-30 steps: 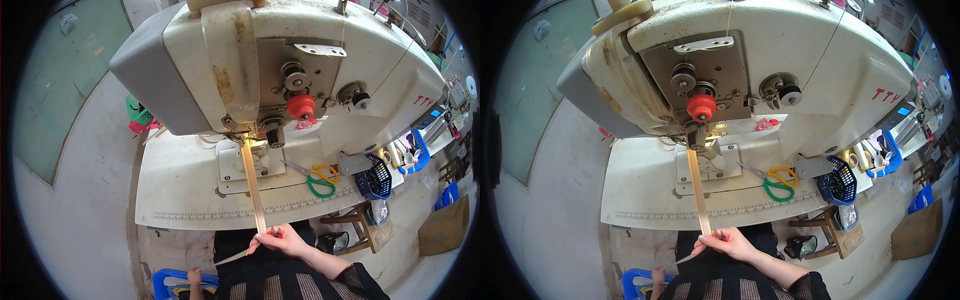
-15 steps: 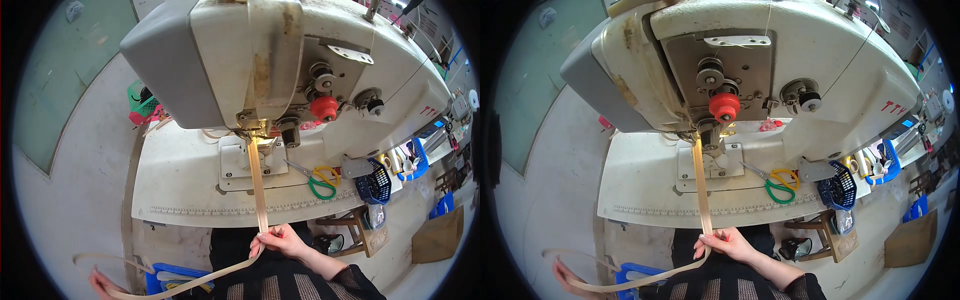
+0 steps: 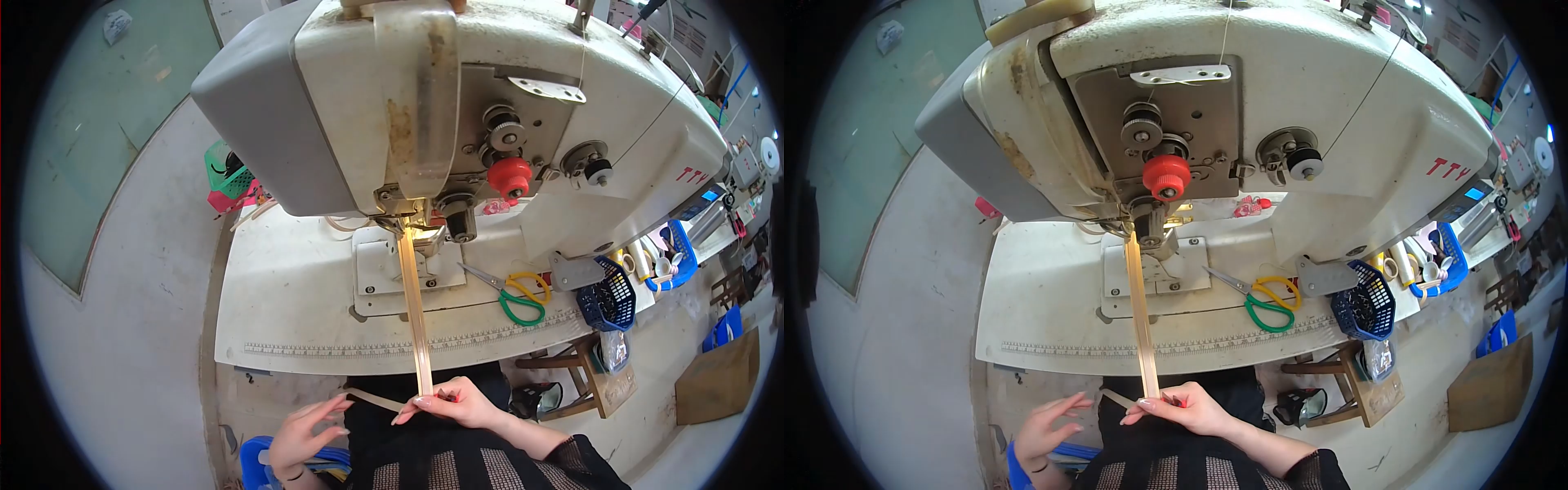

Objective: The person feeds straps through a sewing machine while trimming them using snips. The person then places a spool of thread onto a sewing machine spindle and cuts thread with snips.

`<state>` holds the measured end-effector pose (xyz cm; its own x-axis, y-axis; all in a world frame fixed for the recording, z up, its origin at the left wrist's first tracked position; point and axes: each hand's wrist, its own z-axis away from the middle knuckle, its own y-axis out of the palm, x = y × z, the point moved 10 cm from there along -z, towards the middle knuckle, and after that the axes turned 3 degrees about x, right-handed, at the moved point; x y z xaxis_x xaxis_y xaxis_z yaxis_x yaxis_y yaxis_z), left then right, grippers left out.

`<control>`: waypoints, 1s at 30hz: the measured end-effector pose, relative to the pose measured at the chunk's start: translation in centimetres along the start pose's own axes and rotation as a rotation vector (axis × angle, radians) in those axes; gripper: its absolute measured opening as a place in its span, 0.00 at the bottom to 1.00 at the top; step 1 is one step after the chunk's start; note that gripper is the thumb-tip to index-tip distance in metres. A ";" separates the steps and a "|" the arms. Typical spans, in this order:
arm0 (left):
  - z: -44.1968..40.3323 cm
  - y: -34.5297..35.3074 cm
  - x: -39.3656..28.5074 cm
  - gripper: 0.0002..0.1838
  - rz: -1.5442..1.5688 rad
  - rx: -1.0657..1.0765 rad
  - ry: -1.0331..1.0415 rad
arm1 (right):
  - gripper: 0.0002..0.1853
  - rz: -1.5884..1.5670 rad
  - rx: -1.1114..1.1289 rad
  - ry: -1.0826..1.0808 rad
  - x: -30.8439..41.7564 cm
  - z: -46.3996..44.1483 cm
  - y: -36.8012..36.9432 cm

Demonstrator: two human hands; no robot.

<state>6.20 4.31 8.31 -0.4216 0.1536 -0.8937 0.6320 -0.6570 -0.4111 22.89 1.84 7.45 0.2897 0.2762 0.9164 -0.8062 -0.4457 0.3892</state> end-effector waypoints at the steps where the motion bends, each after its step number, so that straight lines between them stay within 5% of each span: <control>1: -1.1 0.7 0.3 0.29 0.000 0.001 0.001 | 0.15 0.019 -0.009 -0.011 0.3 0.0 0.0; 3: -2.7 1.6 -1.8 0.25 -0.096 -0.047 0.247 | 0.15 0.042 -0.009 -0.016 0.3 0.1 0.1; 6: -4.5 3.6 -3.7 0.21 -0.099 -0.024 0.324 | 0.15 0.071 -0.012 -0.032 -0.2 0.1 0.0; 13: -6.6 4.6 -0.5 0.19 0.246 -0.062 0.103 | 0.16 0.086 -0.042 0.012 -0.5 0.5 -0.4; 26: -6.5 5.4 -3.8 0.17 0.352 -0.032 0.254 | 0.14 0.051 -0.056 0.009 -1.1 0.3 -0.5; 30: -6.5 5.9 -4.3 0.15 0.333 -0.015 0.286 | 0.12 0.103 -0.146 -0.149 0.6 0.5 -0.9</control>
<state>15.93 4.59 8.55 0.0020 0.1348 -0.9909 0.7131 -0.6949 -0.0931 24.00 2.00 7.68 0.2659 0.1018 0.9586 -0.8983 -0.3346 0.2847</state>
